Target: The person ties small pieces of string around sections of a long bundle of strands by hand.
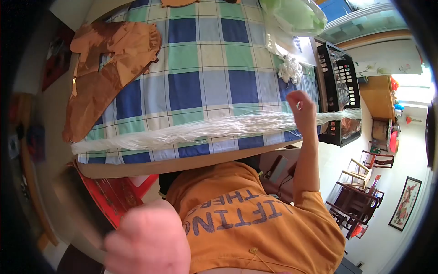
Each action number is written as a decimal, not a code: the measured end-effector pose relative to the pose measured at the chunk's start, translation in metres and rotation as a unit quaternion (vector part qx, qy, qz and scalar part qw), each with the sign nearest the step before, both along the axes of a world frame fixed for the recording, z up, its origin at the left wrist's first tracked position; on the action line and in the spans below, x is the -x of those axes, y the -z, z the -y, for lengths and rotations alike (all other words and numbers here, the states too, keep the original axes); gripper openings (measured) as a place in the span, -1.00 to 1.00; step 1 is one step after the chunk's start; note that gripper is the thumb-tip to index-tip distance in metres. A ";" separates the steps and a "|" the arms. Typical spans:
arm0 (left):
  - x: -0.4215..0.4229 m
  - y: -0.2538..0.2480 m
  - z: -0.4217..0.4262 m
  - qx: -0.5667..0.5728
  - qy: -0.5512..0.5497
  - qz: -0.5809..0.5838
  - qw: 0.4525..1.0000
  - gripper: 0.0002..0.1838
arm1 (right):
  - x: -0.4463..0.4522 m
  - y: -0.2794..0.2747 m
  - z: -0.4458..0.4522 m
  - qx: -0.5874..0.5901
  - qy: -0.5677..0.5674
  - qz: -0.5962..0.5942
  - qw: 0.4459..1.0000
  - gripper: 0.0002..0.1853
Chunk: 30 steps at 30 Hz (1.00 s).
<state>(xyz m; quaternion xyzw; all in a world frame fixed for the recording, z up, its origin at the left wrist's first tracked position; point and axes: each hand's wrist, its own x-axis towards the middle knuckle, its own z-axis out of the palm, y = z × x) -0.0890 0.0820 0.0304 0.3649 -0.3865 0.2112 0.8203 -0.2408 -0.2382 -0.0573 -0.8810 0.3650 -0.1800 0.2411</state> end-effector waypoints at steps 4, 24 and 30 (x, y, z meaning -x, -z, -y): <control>-0.018 0.043 0.026 -0.418 -0.004 0.002 0.909 -0.82 | 0.002 -0.001 -0.041 -0.030 -0.055 -0.013 0.998 -0.93; 0.023 0.060 0.105 -0.341 0.182 -0.154 0.910 -0.72 | -0.032 0.014 -0.123 -0.368 -0.216 0.206 0.881 -0.62; 0.033 0.047 0.112 -0.358 0.234 0.072 0.901 -0.54 | -0.058 0.017 -0.130 -0.555 -0.326 0.256 0.721 -0.76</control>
